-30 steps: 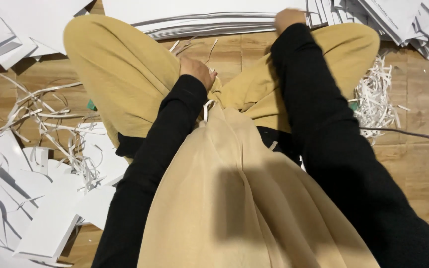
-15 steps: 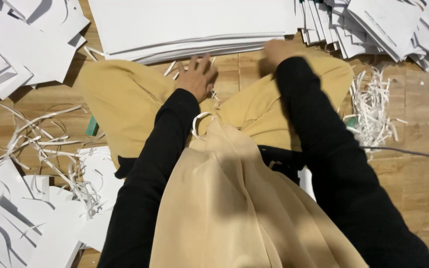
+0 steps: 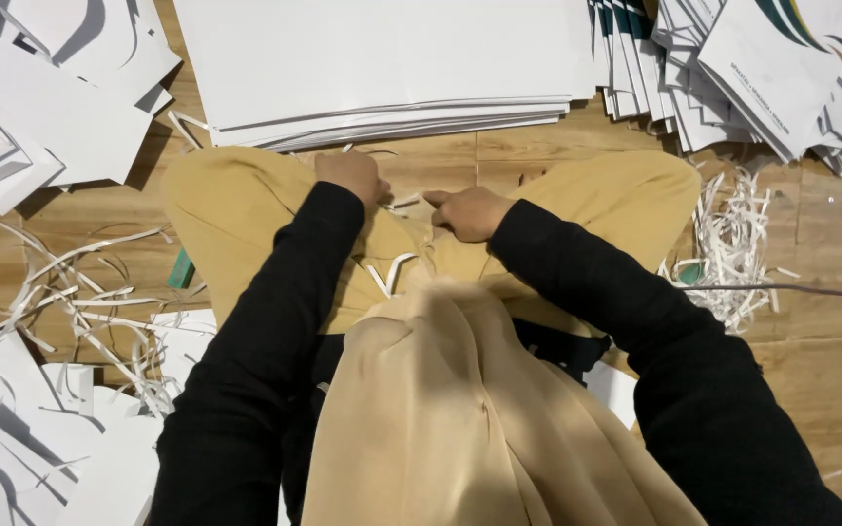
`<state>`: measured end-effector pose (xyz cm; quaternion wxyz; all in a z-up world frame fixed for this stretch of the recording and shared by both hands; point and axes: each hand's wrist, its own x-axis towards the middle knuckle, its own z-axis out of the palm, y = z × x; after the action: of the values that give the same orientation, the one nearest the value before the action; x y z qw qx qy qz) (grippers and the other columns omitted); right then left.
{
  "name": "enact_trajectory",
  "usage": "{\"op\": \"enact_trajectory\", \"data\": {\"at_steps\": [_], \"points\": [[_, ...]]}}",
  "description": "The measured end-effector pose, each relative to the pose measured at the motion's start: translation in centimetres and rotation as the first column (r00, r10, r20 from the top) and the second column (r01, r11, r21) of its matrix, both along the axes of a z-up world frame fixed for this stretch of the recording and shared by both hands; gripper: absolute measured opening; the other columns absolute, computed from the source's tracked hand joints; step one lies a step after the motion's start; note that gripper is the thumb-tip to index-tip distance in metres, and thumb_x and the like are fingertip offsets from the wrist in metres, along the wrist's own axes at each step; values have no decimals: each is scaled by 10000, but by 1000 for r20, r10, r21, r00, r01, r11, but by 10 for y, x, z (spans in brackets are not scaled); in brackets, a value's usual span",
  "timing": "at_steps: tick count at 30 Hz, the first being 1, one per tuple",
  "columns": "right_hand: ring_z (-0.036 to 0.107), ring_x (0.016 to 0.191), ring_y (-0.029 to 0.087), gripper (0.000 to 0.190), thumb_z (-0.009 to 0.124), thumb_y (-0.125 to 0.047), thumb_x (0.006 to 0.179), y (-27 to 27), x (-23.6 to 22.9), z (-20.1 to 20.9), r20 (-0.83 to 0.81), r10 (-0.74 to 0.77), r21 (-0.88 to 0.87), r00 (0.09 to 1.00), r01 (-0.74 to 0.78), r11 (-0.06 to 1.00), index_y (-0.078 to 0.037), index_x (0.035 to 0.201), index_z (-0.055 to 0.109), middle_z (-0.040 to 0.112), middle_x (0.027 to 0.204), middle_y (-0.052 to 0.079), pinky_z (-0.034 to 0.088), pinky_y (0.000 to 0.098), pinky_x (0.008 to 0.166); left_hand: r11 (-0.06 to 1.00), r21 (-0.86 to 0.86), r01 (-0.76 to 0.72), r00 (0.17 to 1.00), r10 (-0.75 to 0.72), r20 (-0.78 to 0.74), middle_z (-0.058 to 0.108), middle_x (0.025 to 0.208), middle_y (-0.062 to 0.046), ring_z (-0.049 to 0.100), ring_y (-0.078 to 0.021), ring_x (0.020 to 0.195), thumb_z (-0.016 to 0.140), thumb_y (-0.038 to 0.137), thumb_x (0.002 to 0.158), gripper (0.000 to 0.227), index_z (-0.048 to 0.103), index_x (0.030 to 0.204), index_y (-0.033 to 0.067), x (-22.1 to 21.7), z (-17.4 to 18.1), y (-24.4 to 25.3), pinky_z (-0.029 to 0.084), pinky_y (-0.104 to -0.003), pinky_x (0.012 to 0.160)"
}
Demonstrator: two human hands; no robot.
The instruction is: The person sits on the floor and repeatedly inserts a white paper insert into a larger printed cover, then smooths the edges to secure it. The person handles multiple identical units one at a time, stacking the finished items to the side.
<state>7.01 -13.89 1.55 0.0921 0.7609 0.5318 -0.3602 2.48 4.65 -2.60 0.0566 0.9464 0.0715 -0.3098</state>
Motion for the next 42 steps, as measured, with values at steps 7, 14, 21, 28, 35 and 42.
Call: {"op": "enact_trajectory", "data": {"at_steps": [7, 14, 21, 28, 35, 42], "points": [[593, 902, 285, 173, 486, -147, 872, 5, 75, 59, -183, -538, 350, 823, 566, 746, -119, 958, 632, 648, 943, 100, 442, 412, 812, 884, -332, -330, 748, 459, 479, 612, 700, -58, 595, -292, 712, 549, 326, 867, 200, 623, 793, 156, -3, 38, 81, 436, -433, 602], [369, 1155, 293, 427, 551, -199, 898, -66, 161, 28, -96, -938, 562, 334, 796, 226, -6, 1250, 405, 360, 1243, 163, 338, 429, 949, 335, -640, -691, 241, 942, 234, 209, 1420, -157, 244, -303, 1305, 474, 368, 913, 630, 199, 1368, 30, -16, 15, 155, 247, -421, 1042], [384, 1123, 323, 553, 554, -353, 876, -62, 171, -7, -7, -933, 411, 361, 851, 326, 35, 1250, 427, 404, 1223, 198, 324, 424, 938, 425, -523, -739, 375, 904, 205, 368, 1357, -135, 336, -298, 1237, 423, 430, 865, 608, 301, 1331, 59, 0, 27, 145, 285, -454, 970], [468, 946, 347, 556, 581, -458, 872, -56, 177, -21, 168, -897, 427, 408, 790, 440, 51, 1082, 500, 476, 1049, 214, 417, 447, 740, 542, -540, -644, 401, 840, 364, 578, 1128, -86, 513, -285, 1034, 493, 356, 840, 435, 475, 1196, 106, -5, 37, 142, 406, -434, 815], [484, 793, 298, 480, 562, -493, 869, -56, 183, -14, 193, -896, 355, 400, 823, 443, -20, 930, 506, 465, 946, 139, 409, 411, 670, 577, -397, -714, 544, 814, 205, 150, 1448, -217, 242, -338, 1314, 376, 394, 949, 693, 29, 1365, -39, -2, 32, 135, 240, -424, 1044], [473, 1027, 250, 586, 603, -400, 805, -63, 177, 8, -129, -943, 359, 306, 901, 243, -45, 1247, 455, 425, 1221, 143, 424, 370, 820, 531, -417, -738, 492, 846, 205, 87, 1471, -178, 246, -341, 1324, 393, 385, 958, 697, 12, 1373, -25, 0, 32, 131, 237, -418, 1059]]}}
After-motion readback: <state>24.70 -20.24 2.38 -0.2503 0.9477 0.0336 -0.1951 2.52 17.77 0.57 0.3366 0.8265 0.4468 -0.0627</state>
